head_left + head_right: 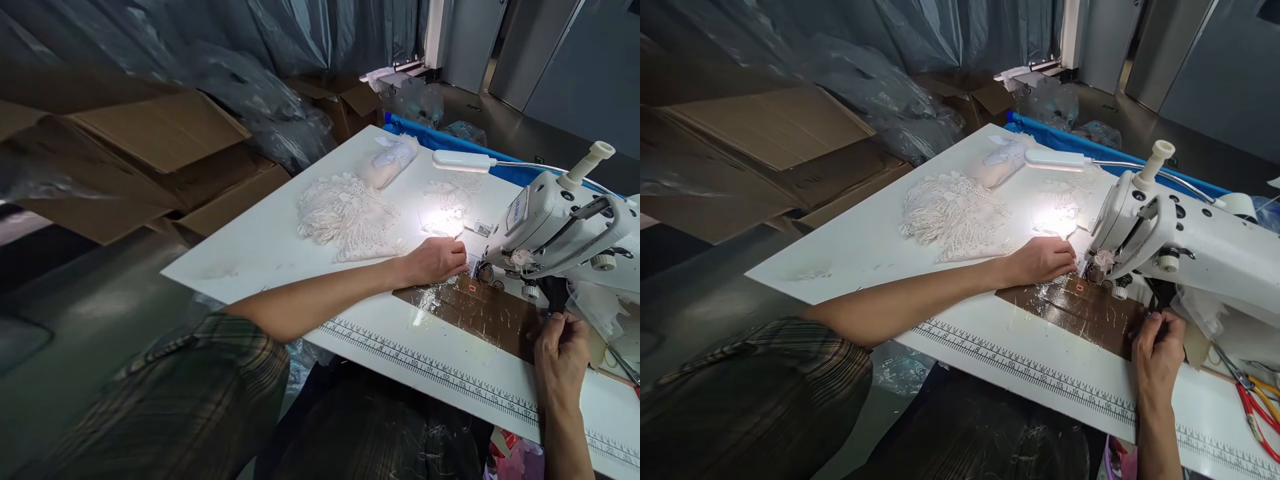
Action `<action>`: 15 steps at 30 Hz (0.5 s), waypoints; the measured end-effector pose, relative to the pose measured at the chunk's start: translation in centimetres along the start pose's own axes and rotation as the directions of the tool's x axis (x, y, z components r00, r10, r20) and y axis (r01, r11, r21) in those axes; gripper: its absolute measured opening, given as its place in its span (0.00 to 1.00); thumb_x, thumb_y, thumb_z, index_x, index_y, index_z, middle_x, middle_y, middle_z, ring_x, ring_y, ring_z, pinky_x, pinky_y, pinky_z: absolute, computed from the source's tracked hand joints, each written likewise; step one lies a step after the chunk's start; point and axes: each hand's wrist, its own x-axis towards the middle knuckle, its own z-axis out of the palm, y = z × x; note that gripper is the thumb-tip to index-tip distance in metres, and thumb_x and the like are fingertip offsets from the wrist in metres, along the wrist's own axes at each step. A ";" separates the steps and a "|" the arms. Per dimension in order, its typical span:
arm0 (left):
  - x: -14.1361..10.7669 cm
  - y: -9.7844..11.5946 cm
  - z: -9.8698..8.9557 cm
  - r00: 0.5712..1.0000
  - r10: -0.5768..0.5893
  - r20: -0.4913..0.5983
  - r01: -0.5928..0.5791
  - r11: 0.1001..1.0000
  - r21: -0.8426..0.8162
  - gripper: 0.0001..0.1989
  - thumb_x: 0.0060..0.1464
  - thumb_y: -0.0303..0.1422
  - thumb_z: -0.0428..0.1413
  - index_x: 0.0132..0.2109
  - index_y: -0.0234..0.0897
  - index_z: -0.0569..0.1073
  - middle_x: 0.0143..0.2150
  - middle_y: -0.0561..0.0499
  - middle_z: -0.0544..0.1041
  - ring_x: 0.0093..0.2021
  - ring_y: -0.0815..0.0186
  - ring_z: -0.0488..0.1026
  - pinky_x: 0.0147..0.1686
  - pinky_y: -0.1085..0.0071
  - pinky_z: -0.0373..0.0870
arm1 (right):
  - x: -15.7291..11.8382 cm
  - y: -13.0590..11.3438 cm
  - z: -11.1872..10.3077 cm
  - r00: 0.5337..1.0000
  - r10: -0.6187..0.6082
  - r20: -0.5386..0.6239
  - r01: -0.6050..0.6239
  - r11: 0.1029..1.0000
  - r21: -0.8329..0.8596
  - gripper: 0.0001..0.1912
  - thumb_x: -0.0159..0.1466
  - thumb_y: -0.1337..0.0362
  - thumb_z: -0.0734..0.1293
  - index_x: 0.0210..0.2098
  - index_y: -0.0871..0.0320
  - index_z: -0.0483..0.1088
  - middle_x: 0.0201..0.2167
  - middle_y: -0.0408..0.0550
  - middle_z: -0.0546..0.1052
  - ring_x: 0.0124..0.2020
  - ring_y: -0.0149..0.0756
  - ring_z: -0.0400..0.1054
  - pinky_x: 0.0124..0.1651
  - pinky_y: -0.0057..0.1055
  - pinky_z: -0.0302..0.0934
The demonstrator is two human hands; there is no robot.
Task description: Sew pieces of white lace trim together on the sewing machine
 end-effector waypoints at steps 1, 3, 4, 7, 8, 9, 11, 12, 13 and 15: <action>0.0 0.1 0.0 1.000 0.017 -0.015 -0.016 0.999 0.041 0.16 0.68 0.35 0.50 0.33 0.33 0.74 0.35 0.49 0.77 0.29 0.68 0.72 0.27 0.71 0.66 | 0.0 0.0 0.0 0.999 -0.034 -0.023 0.034 0.999 0.002 0.20 0.61 0.43 0.61 0.36 0.54 0.61 0.21 0.45 0.73 0.24 0.39 0.67 0.34 0.37 0.61; 0.0 0.3 0.2 0.999 0.040 -0.027 -0.037 0.994 0.107 0.17 0.68 0.35 0.50 0.31 0.33 0.74 0.34 0.49 0.77 0.28 0.69 0.70 0.26 0.71 0.65 | 0.1 0.2 0.0 0.991 -0.124 -0.056 0.124 0.992 -0.005 0.21 0.61 0.42 0.61 0.36 0.54 0.62 0.26 0.49 0.76 0.28 0.39 0.69 0.36 0.37 0.62; 0.1 0.4 0.2 0.999 0.048 -0.024 -0.044 0.990 0.132 0.18 0.67 0.35 0.50 0.30 0.33 0.73 0.33 0.49 0.76 0.27 0.70 0.70 0.25 0.71 0.64 | 0.1 0.2 0.0 0.984 -0.165 -0.066 0.165 0.986 -0.016 0.21 0.61 0.42 0.62 0.35 0.55 0.63 0.28 0.51 0.77 0.30 0.40 0.69 0.37 0.37 0.62; 0.1 0.1 0.2 0.997 0.074 -0.012 -0.071 0.983 0.169 0.20 0.67 0.38 0.51 0.28 0.33 0.73 0.31 0.49 0.76 0.27 0.70 0.69 0.26 0.71 0.63 | 0.2 0.4 0.0 0.968 -0.240 -0.077 0.235 0.969 -0.072 0.22 0.60 0.41 0.62 0.34 0.55 0.64 0.29 0.52 0.76 0.31 0.40 0.69 0.38 0.37 0.62; 0.2 0.0 0.1 0.996 0.087 -0.016 -0.083 0.983 0.166 0.22 0.67 0.40 0.51 0.27 0.34 0.72 0.30 0.49 0.76 0.27 0.70 0.69 0.26 0.71 0.63 | 0.2 0.4 0.0 0.967 -0.245 -0.075 0.238 0.967 -0.087 0.23 0.59 0.41 0.62 0.34 0.56 0.65 0.29 0.51 0.76 0.30 0.40 0.69 0.37 0.37 0.62; 0.2 -0.3 0.0 0.995 0.094 -0.026 -0.089 0.984 0.156 0.24 0.67 0.43 0.51 0.26 0.34 0.71 0.29 0.50 0.75 0.27 0.69 0.68 0.27 0.70 0.62 | 0.2 0.4 0.0 0.967 -0.242 -0.074 0.235 0.967 -0.096 0.24 0.58 0.40 0.62 0.34 0.56 0.66 0.28 0.51 0.75 0.29 0.40 0.68 0.36 0.36 0.62; 0.3 -0.8 -0.5 0.996 0.070 -0.063 -0.061 0.990 0.126 0.27 0.66 0.49 0.49 0.25 0.35 0.70 0.27 0.51 0.74 0.26 0.69 0.67 0.27 0.70 0.61 | 0.1 0.5 0.1 0.969 -0.234 -0.073 0.226 0.969 -0.104 0.25 0.57 0.40 0.63 0.36 0.57 0.68 0.28 0.51 0.75 0.27 0.38 0.67 0.35 0.36 0.62; 0.3 -1.1 -0.8 0.996 0.032 -0.086 -0.022 0.994 0.110 0.28 0.66 0.50 0.48 0.25 0.35 0.70 0.26 0.51 0.74 0.25 0.69 0.67 0.26 0.70 0.61 | 0.1 0.4 0.0 0.968 -0.237 -0.075 0.229 0.968 -0.104 0.26 0.57 0.40 0.63 0.36 0.58 0.68 0.28 0.51 0.75 0.27 0.37 0.67 0.34 0.35 0.61; 0.4 -1.4 -1.1 0.994 -0.020 -0.111 0.030 0.995 0.096 0.27 0.67 0.49 0.47 0.27 0.35 0.71 0.26 0.51 0.74 0.25 0.69 0.67 0.27 0.70 0.61 | 0.1 0.4 0.0 0.966 -0.247 -0.079 0.238 0.966 -0.104 0.26 0.57 0.40 0.64 0.37 0.58 0.69 0.29 0.51 0.75 0.26 0.37 0.67 0.34 0.35 0.61; 0.5 -1.9 -1.6 0.983 -0.119 -0.143 0.129 0.990 0.065 0.21 0.69 0.42 0.45 0.33 0.35 0.72 0.30 0.50 0.76 0.29 0.67 0.69 0.29 0.69 0.64 | 0.1 0.3 0.0 0.958 -0.274 -0.087 0.265 0.959 -0.104 0.26 0.57 0.41 0.65 0.37 0.59 0.71 0.28 0.51 0.76 0.26 0.37 0.67 0.34 0.34 0.62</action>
